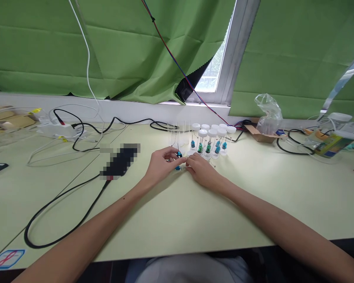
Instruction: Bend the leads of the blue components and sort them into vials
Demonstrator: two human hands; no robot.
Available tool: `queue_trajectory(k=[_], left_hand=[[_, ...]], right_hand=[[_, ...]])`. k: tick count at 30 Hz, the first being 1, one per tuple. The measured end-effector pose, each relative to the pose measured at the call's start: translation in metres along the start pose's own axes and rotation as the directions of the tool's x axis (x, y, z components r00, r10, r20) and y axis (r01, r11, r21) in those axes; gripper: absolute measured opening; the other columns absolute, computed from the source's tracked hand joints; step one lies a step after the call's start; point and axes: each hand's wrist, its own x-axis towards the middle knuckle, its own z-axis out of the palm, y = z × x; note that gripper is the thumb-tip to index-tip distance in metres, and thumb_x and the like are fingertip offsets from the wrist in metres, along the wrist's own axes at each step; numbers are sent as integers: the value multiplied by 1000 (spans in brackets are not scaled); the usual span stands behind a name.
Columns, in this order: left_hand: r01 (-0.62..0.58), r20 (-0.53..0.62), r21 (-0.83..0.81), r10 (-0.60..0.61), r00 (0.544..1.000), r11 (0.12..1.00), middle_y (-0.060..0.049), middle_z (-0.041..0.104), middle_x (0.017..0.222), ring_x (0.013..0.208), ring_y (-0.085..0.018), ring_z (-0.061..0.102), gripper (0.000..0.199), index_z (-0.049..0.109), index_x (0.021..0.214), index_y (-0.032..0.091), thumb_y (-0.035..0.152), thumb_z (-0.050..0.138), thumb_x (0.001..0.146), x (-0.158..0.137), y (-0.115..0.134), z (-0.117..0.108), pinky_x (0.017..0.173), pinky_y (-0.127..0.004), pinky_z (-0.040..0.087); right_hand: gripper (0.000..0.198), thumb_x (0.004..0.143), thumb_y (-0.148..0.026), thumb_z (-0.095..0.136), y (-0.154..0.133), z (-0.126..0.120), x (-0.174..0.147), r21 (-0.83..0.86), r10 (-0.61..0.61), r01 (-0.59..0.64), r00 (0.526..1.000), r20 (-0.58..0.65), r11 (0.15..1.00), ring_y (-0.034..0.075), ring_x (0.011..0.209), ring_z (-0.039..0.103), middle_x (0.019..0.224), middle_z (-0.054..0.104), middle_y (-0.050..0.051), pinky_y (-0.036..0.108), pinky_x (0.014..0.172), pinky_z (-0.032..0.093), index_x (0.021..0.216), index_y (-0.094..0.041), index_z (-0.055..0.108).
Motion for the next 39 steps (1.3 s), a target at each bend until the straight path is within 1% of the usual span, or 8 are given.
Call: queue_trajectory(k=[5, 9, 14, 19, 22, 29, 34, 39], left_hand=[[-6, -9, 1, 6, 1000, 1000, -2, 64, 69, 66, -15, 61, 38, 68, 87, 17, 50, 76, 69, 0, 1, 2, 63, -28, 52], [9, 5, -19, -9, 1000, 1000, -2, 64, 70, 67, -16, 60, 40, 68, 88, 17, 50, 78, 67, -1, 1, 2, 63, -28, 52], [9, 13, -24, -9, 1000, 1000, -1, 64, 69, 66, -16, 60, 39, 67, 87, 17, 50, 78, 67, -2, 0, 3, 60, -27, 49], [-4, 10, -12, 4, 1000, 1000, -1, 64, 68, 64, -15, 59, 39, 67, 84, 18, 52, 77, 68, -3, 0, 4, 59, -27, 48], [0, 14, -18, 0, 1000, 1000, -1, 64, 69, 63, -15, 59, 39, 68, 85, 18, 52, 78, 67, -3, -3, 5, 58, -27, 47], [8, 8, -30, -7, 1000, 1000, -1, 63, 70, 64, -15, 58, 36, 68, 87, 18, 47, 79, 67, -2, -9, 8, 59, -27, 47], [17, 28, -41, -16, 999, 999, 0, 62, 68, 62, -14, 57, 39, 68, 87, 18, 50, 78, 68, -4, -9, 10, 55, -26, 44], [41, 28, -26, -40, 999, 999, -1, 63, 69, 61, -13, 55, 41, 68, 88, 17, 51, 78, 68, -6, -8, 11, 55, -25, 43]], right_hand=[[16, 94, -7, 50, 3, 2, -1, -26, -4, 4, 1000, -11, 1000, 25, 95, 52, 92, 64, 10, 37, 81, 45, 101, -16, 62], [14, 95, -10, 51, 3, 1, -1, -41, 12, -12, 1000, -5, 999, 25, 94, 53, 90, 64, 9, 36, 78, 45, 99, -15, 63], [14, 94, -9, 52, 2, -2, -1, 46, 37, -36, 999, -26, 998, 23, 91, 52, 87, 63, 8, 34, 75, 43, 95, -16, 65], [14, 93, -9, 55, 5, -2, -2, 171, 40, -27, 996, -75, 985, 21, 85, 52, 79, 63, 5, 32, 72, 42, 90, -17, 66], [16, 94, -11, 53, 7, -2, -3, 181, 53, -32, 993, -109, 983, 21, 84, 53, 77, 62, 5, 32, 71, 41, 88, -17, 65], [20, 98, -14, 45, 12, -1, -5, 215, 94, -42, 967, -237, 976, 21, 90, 57, 95, 64, 9, 33, 78, 46, 106, -17, 63], [21, 98, -14, 44, 10, -1, -6, 227, 107, -49, 962, -251, 973, 22, 92, 60, 97, 66, 10, 34, 81, 47, 106, -18, 62], [20, 98, -14, 44, 10, -1, -6, 245, 146, -83, 956, -253, 966, 22, 91, 63, 97, 69, 10, 34, 82, 48, 103, -17, 63]])
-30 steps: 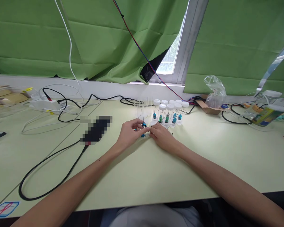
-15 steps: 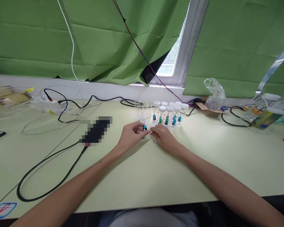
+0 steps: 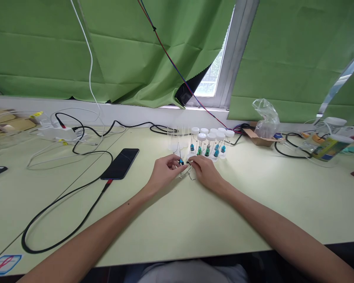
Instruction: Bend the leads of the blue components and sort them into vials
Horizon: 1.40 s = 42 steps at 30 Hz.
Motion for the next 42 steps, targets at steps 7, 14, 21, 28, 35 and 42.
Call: queue_trajectory(k=[7, 14, 21, 28, 35, 42], left_hand=[[2, 11, 24, -3, 1000, 1000, -1, 62, 69, 61, -12, 52, 38, 68, 89, 17, 50, 76, 71, -2, 3, 1, 55, -25, 41], [43, 18, -20, -43, 999, 999, -1, 62, 70, 55, -12, 54, 39, 67, 92, 17, 49, 75, 72, -4, 6, 1, 49, -25, 43], [59, 53, -104, -54, 997, 993, -1, 63, 71, 55, -13, 58, 39, 65, 92, 16, 47, 76, 71, -4, 5, 4, 48, -26, 51], [55, 57, -136, -47, 997, 989, 0, 63, 70, 55, -15, 62, 37, 65, 93, 16, 43, 77, 70, -3, 2, 5, 55, -30, 56], [53, 66, -130, -45, 997, 990, 2, 62, 66, 55, -16, 66, 32, 64, 91, 17, 39, 76, 71, -2, 3, 6, 61, -29, 52], [57, 73, -148, -46, 996, 987, 2, 63, 64, 56, -17, 67, 33, 64, 92, 18, 40, 76, 71, -2, 1, 5, 62, -29, 51]], right_hand=[[20, 98, -19, 44, 1, 0, 1, 27, 11, -7, 990, -141, 1000, 23, 91, 64, 100, 70, 11, 34, 79, 49, 103, -18, 63], [19, 99, -23, 44, -5, -1, 0, 81, 43, -27, 977, -207, 996, 20, 80, 63, 91, 69, 8, 32, 73, 49, 108, -19, 60], [19, 99, -23, 43, -9, -2, 0, 117, 56, -35, 981, -187, 993, 20, 78, 62, 87, 66, 7, 31, 72, 47, 108, -18, 59], [21, 99, -24, 40, -10, -2, -1, 141, 65, -45, 988, -142, 989, 19, 75, 60, 83, 65, 6, 31, 71, 46, 108, -19, 58], [21, 99, -27, 41, -12, -2, -1, 192, 105, -81, 987, -118, 978, 18, 73, 58, 80, 63, 4, 30, 70, 45, 105, -19, 59], [22, 93, -42, 53, -22, -2, -2, 535, 326, -285, 945, 19, 795, 14, 56, 56, 68, 60, -1, 28, 57, 46, 97, -21, 58]])
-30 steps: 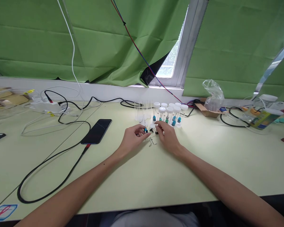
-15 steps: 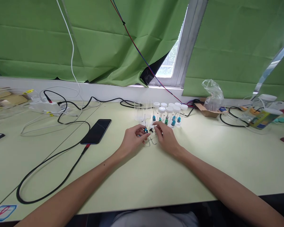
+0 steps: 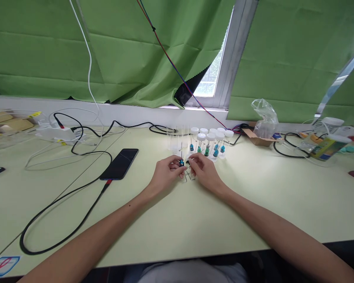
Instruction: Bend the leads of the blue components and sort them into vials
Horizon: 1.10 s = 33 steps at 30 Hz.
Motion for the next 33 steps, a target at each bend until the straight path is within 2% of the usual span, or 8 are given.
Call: queue_trajectory(k=[3, 7, 13, 17, 21, 26, 30, 33], left_hand=[[12, 6, -32, -12, 1000, 999, 1, 64, 64, 58, -18, 67, 35, 64, 93, 17, 42, 75, 71, 0, 0, 0, 62, -30, 51], [52, -12, -87, -54, 998, 995, 1, 64, 63, 58, -18, 66, 41, 63, 91, 16, 46, 78, 67, 1, 2, 1, 61, -30, 50], [97, -28, -94, -100, 995, 991, 1, 65, 62, 58, -18, 67, 46, 62, 88, 16, 49, 82, 62, 0, 8, 0, 60, -29, 49], [107, -30, -105, -111, 993, 989, 1, 65, 63, 58, -20, 68, 48, 62, 88, 17, 52, 81, 62, 0, 8, 1, 61, -30, 50], [106, -31, -134, -111, 993, 985, 1, 65, 64, 58, -20, 68, 50, 62, 89, 16, 51, 83, 60, 0, 5, 1, 60, -30, 52], [112, -47, -127, -119, 992, 985, 0, 66, 65, 56, -19, 67, 50, 62, 90, 16, 51, 83, 61, -1, 7, 1, 61, -31, 52], [111, -53, -115, -118, 992, 987, 0, 66, 64, 55, -18, 66, 48, 62, 88, 16, 51, 82, 62, -1, 8, 1, 61, -30, 51], [98, -59, -110, -105, 993, 989, 1, 66, 64, 55, -17, 66, 46, 62, 88, 17, 50, 81, 63, -1, 7, 1, 61, -30, 51]], right_hand=[[30, 84, -47, 66, -2, 3, -1, 186, 86, -93, 995, 44, 978, 14, 55, 57, 65, 59, -3, 28, 54, 48, 95, -20, 57], [36, 73, -47, 78, -5, 6, -1, 317, 147, -170, 985, 95, 933, 14, 58, 59, 67, 62, -1, 28, 55, 50, 87, -19, 58], [33, 75, -45, 76, -3, 6, -2, 376, 157, -197, 979, 133, 905, 13, 60, 59, 66, 64, -1, 28, 58, 51, 75, -18, 58], [33, 77, -46, 74, -3, 6, -1, 369, 164, -202, 978, 131, 907, 12, 58, 59, 63, 63, -1, 27, 58, 50, 72, -18, 57], [36, 79, -51, 71, -1, 6, 0, 330, 184, -208, 978, 101, 921, 13, 55, 58, 63, 61, -1, 25, 50, 47, 75, -19, 55], [32, 90, -51, 58, 3, 2, 1, 189, 108, -113, 993, 40, 975, 13, 57, 59, 65, 59, -2, 24, 48, 46, 82, -21, 50], [29, 92, -49, 54, -1, -2, -1, 85, 65, -65, 998, 7, 994, 14, 65, 64, 82, 65, 2, 25, 51, 49, 85, -21, 50], [26, 93, -45, 54, -6, -4, -2, 23, 19, -20, 1000, 16, 1000, 14, 63, 63, 75, 65, 2, 26, 53, 50, 84, -20, 53]])
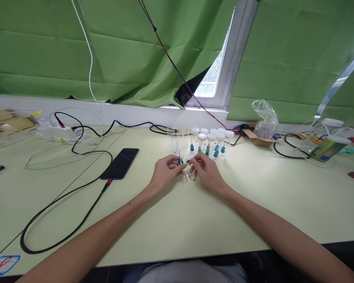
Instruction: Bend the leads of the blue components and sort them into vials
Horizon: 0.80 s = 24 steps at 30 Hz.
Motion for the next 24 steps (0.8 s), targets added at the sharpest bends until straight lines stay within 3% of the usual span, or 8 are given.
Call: queue_trajectory(k=[7, 13, 20, 24], left_hand=[[-61, -12, 27, 62, 998, 998, 2, 64, 63, 53, -17, 65, 42, 62, 89, 18, 49, 79, 67, -1, -4, 1, 59, -30, 50], [-91, -18, 38, 92, 996, 995, 2, 63, 64, 51, -16, 63, 43, 62, 90, 17, 50, 79, 67, -1, -6, 3, 58, -31, 50], [-96, -3, 57, 96, 995, 994, 1, 64, 67, 52, -16, 62, 39, 63, 91, 17, 47, 77, 71, -3, -6, 3, 59, -31, 50], [-105, 6, 64, 105, 994, 992, 1, 64, 66, 52, -15, 62, 40, 64, 91, 17, 49, 76, 71, -3, -6, 2, 58, -30, 50]], right_hand=[[19, 92, -39, 57, -3, 0, 0, -29, -117, 116, 993, -21, 993, 15, 60, 62, 71, 63, 1, 28, 59, 52, 89, -21, 61], [26, 91, -42, 58, -1, -3, -2, 47, -73, 74, 997, -23, 996, 12, 46, 56, 67, 60, -6, 24, 47, 44, 105, -25, 45], [22, 96, -40, 48, -5, -1, -4, -42, -114, 115, 993, 36, 992, 12, 54, 58, 70, 57, -2, 25, 52, 47, 103, -23, 60], [25, 94, -42, 51, -2, 1, -3, 69, -61, 56, 996, 73, 996, 14, 55, 60, 69, 59, 0, 27, 50, 49, 102, -22, 64]])
